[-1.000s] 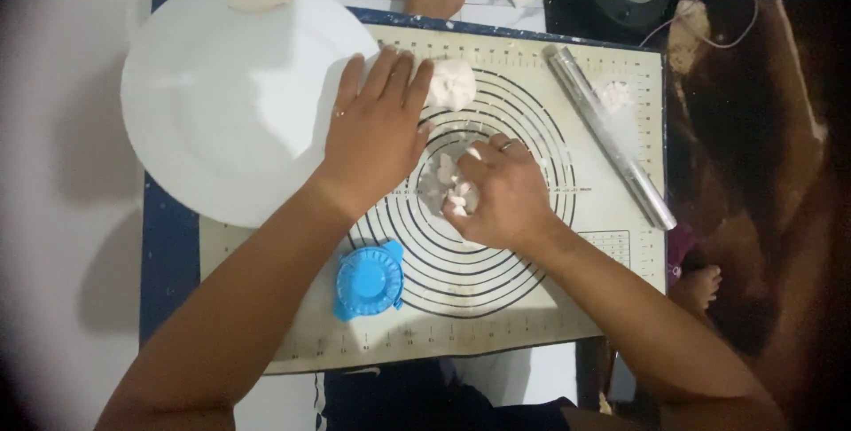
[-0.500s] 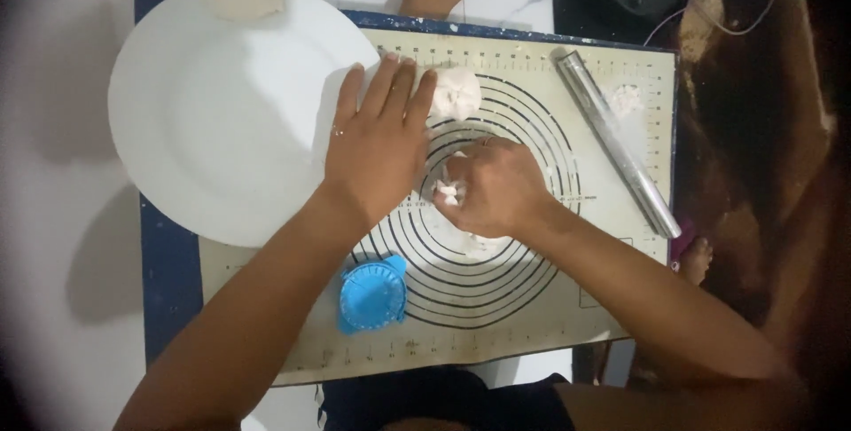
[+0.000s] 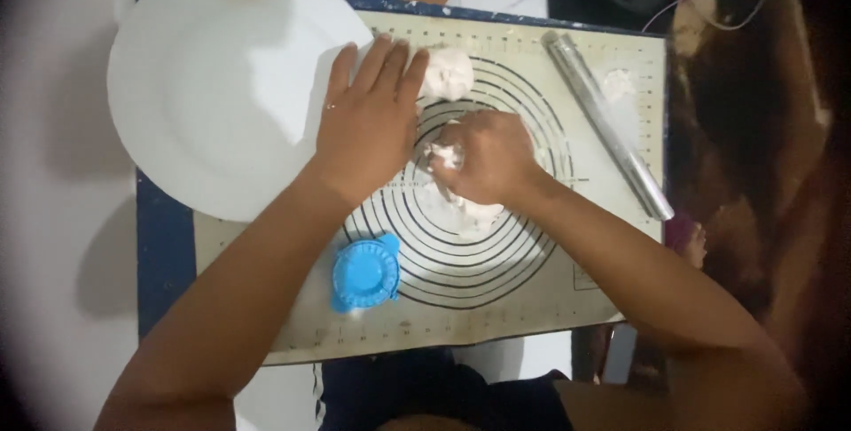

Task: Dividing a large piece of dough into smaller individual portions and placing them on a plate.

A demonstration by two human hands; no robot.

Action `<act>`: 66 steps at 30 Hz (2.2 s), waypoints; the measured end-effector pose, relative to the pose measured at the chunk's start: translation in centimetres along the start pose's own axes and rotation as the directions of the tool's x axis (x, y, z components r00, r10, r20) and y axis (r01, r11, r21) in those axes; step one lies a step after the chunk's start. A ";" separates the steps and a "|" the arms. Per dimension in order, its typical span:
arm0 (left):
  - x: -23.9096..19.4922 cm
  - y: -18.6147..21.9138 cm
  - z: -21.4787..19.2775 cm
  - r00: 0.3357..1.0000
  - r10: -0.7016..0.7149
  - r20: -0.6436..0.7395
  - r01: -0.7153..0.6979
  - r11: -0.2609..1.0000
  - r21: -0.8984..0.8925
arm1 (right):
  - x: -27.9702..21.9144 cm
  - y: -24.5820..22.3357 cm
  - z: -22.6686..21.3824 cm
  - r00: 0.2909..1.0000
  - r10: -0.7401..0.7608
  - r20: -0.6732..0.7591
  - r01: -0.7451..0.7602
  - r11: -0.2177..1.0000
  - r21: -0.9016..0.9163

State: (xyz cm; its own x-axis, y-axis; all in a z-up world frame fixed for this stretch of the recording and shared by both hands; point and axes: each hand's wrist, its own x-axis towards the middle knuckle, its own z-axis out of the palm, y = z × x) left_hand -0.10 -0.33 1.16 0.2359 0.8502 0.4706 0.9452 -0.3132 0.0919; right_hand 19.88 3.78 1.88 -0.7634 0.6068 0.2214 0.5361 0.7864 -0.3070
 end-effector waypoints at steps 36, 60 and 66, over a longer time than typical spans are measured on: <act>-0.3 -0.1 0.2 0.999 0.006 0.051 -0.006 1.000 0.009 | -6.3 3.4 -2.6 0.955 -0.275 0.114 0.271 0.961 0.056; -0.3 -0.1 1.2 0.995 -0.007 0.098 0.004 0.999 0.036 | -5.6 2.2 -5.5 0.982 0.143 -0.125 0.118 0.055 0.992; -0.4 -0.3 1.1 0.999 0.016 0.052 -0.015 1.000 -0.019 | -4.7 1.2 -3.4 0.980 0.133 -0.150 -0.029 0.834 0.551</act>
State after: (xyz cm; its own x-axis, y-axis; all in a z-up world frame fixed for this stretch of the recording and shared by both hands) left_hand -0.20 -0.10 0.00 0.2622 0.8660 0.4257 0.9372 -0.3337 0.1018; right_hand 25.34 2.31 3.60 -0.6224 0.7166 0.3148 0.2703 0.5742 -0.7728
